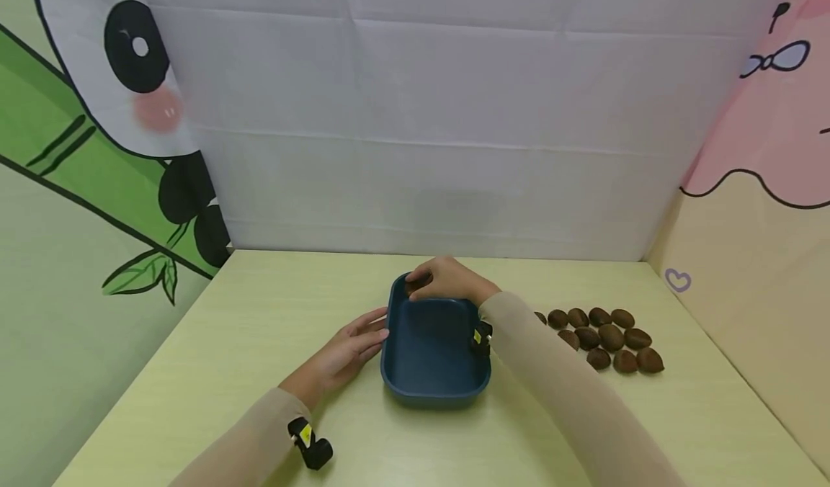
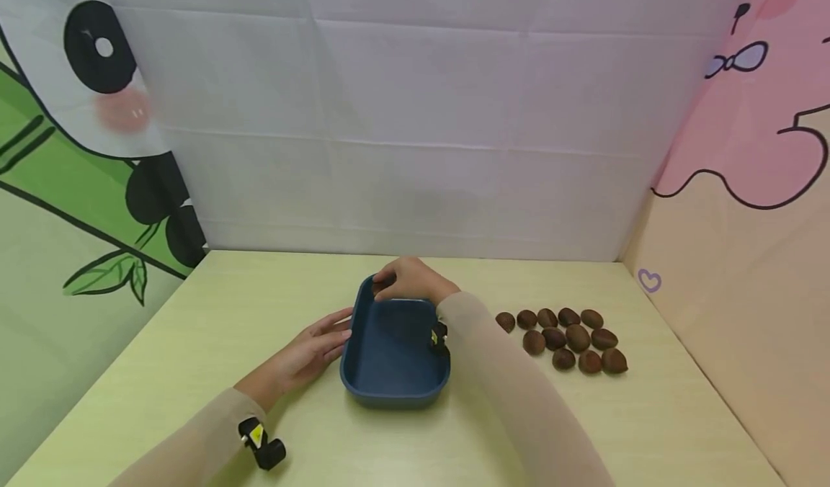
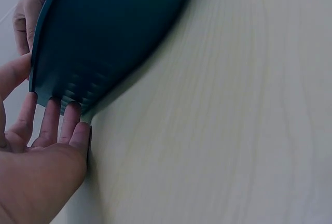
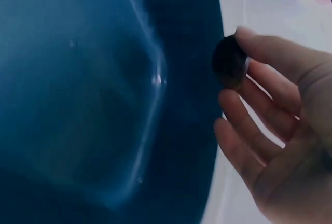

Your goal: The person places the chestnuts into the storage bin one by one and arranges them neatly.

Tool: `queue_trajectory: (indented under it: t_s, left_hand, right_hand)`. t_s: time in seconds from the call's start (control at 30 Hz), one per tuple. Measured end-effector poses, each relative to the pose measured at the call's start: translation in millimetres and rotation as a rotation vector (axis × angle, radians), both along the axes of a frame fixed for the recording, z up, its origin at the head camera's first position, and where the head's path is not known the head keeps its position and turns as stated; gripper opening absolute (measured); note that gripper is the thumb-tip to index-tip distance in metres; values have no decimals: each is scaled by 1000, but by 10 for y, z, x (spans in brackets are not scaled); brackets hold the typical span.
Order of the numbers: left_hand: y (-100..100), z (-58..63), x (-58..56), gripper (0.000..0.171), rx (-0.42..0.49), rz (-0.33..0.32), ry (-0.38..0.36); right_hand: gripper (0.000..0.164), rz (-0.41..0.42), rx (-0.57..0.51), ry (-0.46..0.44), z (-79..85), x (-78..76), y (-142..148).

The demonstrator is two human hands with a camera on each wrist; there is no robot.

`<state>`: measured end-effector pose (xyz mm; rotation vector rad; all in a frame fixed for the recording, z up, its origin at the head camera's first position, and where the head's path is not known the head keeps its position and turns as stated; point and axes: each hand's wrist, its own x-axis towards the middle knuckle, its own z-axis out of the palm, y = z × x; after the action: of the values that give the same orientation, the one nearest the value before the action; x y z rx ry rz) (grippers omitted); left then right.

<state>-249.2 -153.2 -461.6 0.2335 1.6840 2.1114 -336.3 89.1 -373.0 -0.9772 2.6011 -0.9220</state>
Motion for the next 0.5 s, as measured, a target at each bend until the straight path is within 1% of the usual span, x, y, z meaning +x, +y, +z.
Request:
queue_trajectory:
  t_s: [0.2, 0.33, 0.5]
  left_hand:
    - [-11, -1, 1, 62, -3, 2, 9]
    - [-12, 2, 6, 61, -6, -1, 10]
    - [-13, 2, 12, 61, -9, -21, 23]
  right_hand:
    - [37, -136, -34, -38, -144, -12, -153]
    - [35, -203, -50, -66, -218, 3, -223]
    - [36, -273, -46, -98, -307, 21, -273]
